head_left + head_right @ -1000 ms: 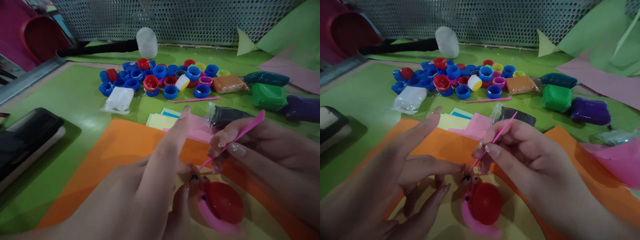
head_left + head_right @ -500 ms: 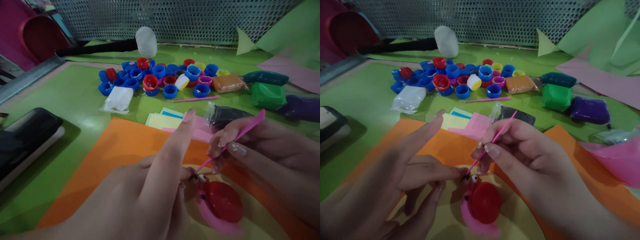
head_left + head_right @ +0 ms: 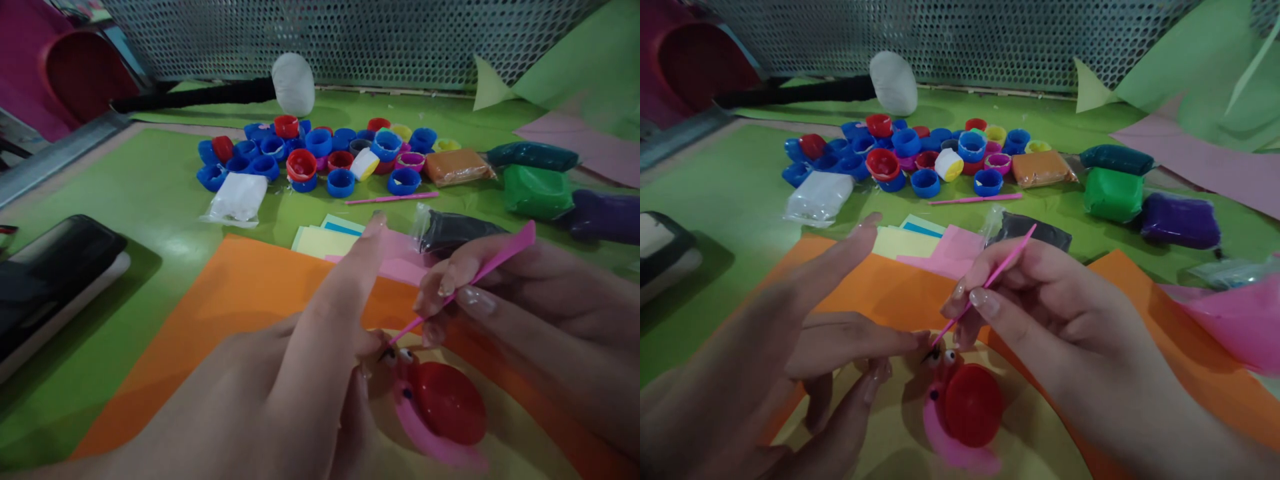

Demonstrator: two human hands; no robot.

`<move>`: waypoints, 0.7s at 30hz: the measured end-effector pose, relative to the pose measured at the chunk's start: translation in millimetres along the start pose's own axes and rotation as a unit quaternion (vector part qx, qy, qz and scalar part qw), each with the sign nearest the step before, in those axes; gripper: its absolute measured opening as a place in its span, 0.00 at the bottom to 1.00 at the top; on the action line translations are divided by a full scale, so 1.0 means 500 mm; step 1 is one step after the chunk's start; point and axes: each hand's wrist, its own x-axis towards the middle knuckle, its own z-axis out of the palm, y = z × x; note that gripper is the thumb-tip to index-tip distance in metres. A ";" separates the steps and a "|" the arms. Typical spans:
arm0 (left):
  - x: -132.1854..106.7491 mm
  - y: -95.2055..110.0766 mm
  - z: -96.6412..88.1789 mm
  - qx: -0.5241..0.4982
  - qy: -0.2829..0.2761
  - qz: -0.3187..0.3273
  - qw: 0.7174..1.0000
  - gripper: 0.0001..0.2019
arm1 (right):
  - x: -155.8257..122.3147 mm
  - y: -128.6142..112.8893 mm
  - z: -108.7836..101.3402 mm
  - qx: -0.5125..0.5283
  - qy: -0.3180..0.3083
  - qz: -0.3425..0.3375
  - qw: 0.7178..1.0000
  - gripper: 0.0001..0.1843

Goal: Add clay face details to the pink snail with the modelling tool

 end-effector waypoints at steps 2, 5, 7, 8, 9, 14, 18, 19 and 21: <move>-0.002 -0.003 0.002 -0.020 0.003 -0.005 1.000 0.43 | 0.000 -0.001 0.000 0.003 -0.002 0.006 1.000 0.02; -0.006 0.002 0.004 -0.010 0.003 -0.040 0.999 0.44 | -0.001 -0.001 -0.003 0.003 0.001 0.009 1.000 0.02; -0.008 0.005 0.004 -0.005 0.013 -0.067 0.998 0.43 | -0.001 0.000 -0.005 0.006 -0.004 0.008 1.000 0.02; -0.009 0.005 0.004 -0.006 0.015 -0.062 0.998 0.43 | -0.001 0.001 -0.005 0.010 -0.002 0.008 1.000 0.03; -0.009 0.004 0.004 -0.008 0.016 -0.047 0.999 0.44 | -0.001 0.001 -0.004 0.017 0.000 0.008 1.000 0.03; -0.009 0.000 0.003 0.005 0.001 -0.011 1.000 0.44 | -0.004 0.005 0.005 0.096 0.046 0.044 0.993 0.03; -0.008 0.010 0.005 0.021 -0.001 -0.062 0.998 0.44 | -0.007 0.006 0.007 0.113 0.026 0.053 0.992 0.02; -0.007 0.010 0.005 0.023 -0.001 -0.062 0.998 0.43 | -0.007 0.006 0.006 0.113 0.017 0.049 0.992 0.02; -0.006 0.008 0.006 0.018 -0.001 -0.033 0.999 0.43 | -0.007 0.005 0.003 0.109 0.011 0.048 0.993 0.02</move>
